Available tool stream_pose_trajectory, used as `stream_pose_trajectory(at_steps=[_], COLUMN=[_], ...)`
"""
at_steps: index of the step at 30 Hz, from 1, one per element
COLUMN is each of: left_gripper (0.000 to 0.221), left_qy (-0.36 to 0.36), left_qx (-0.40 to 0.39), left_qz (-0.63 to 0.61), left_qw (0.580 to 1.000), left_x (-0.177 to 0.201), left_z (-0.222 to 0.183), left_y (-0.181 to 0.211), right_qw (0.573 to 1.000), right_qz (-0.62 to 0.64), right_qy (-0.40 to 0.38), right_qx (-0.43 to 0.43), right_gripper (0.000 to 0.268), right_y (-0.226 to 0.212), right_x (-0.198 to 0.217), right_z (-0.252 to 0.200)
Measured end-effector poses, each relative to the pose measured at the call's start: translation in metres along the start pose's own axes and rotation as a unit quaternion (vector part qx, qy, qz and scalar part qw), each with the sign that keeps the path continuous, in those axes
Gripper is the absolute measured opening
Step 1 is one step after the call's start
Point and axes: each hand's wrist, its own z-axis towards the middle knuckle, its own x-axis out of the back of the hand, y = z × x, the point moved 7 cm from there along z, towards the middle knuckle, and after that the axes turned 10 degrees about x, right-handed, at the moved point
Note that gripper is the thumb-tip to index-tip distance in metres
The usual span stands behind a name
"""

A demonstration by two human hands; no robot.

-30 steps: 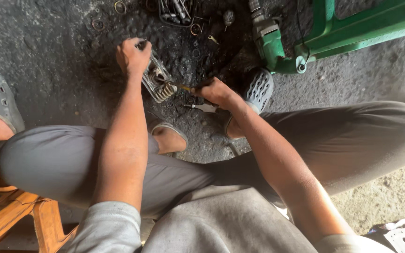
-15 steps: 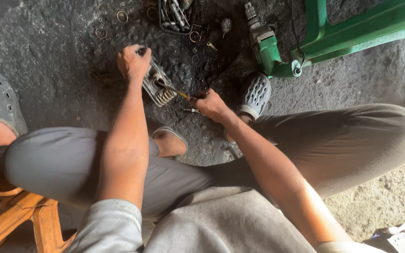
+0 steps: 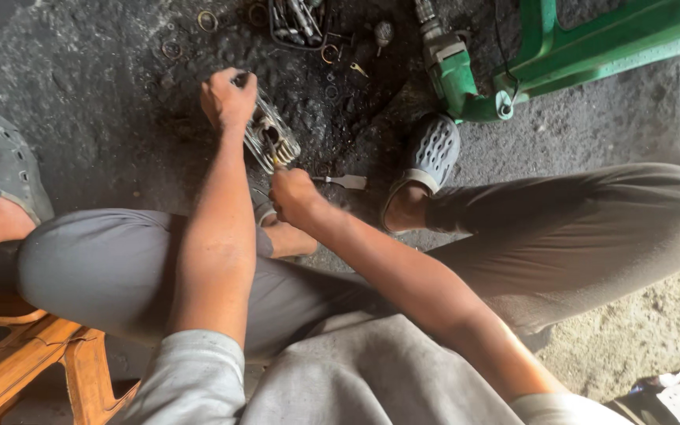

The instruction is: The person scrapes material from the surface of a metal engine component using a screwdriver and then wipes the component with a cloth.

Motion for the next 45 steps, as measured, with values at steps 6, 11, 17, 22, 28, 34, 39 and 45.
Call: stream_pose_trajectory(at_steps=[6, 11, 17, 22, 28, 34, 39, 45], left_gripper=[0.025, 0.029, 0.029, 0.026, 0.028, 0.031, 0.031, 0.028], left_qy=[0.021, 0.05, 0.017, -0.006, 0.009, 0.008, -0.004, 0.0], left_qx=[-0.025, -0.013, -0.01, 0.039, 0.023, 0.038, 0.057, 0.054], left_qz=[0.018, 0.019, 0.01, -0.003, 0.017, 0.0, 0.006, 0.008], left_qw=[0.999, 0.998, 1.0, 0.999, 1.0, 0.999, 0.998, 0.998], left_x=[-0.01, -0.006, -0.011, -0.006, 0.001, 0.001, -0.002, 0.0], left_z=[0.0, 0.009, 0.008, 0.016, 0.014, 0.013, 0.013, 0.014], left_y=[0.002, -0.002, 0.004, -0.004, 0.0, 0.0, -0.003, -0.003], right_qw=[0.993, 0.936, 0.916, 0.994, 0.925, 0.956, 0.954, 0.952], right_qz=[-0.074, -0.275, -0.334, -0.03, -0.312, -0.216, -0.204, -0.234], right_qy=[0.092, 0.097, 0.102, 0.053, 0.066, 0.064, 0.07, 0.085], right_qx=[0.029, 0.196, 0.198, 0.086, 0.206, 0.187, 0.208, 0.178], right_gripper=[0.049, 0.047, 0.048, 0.05, 0.05, 0.048, 0.048, 0.045], right_y=[-0.005, -0.049, -0.051, -0.028, -0.036, -0.025, -0.021, -0.027], right_x=[0.037, 0.038, 0.051, 0.04, 0.049, 0.054, 0.048, 0.05], right_z=[-0.036, -0.071, -0.07, -0.048, -0.057, -0.047, -0.051, -0.056])
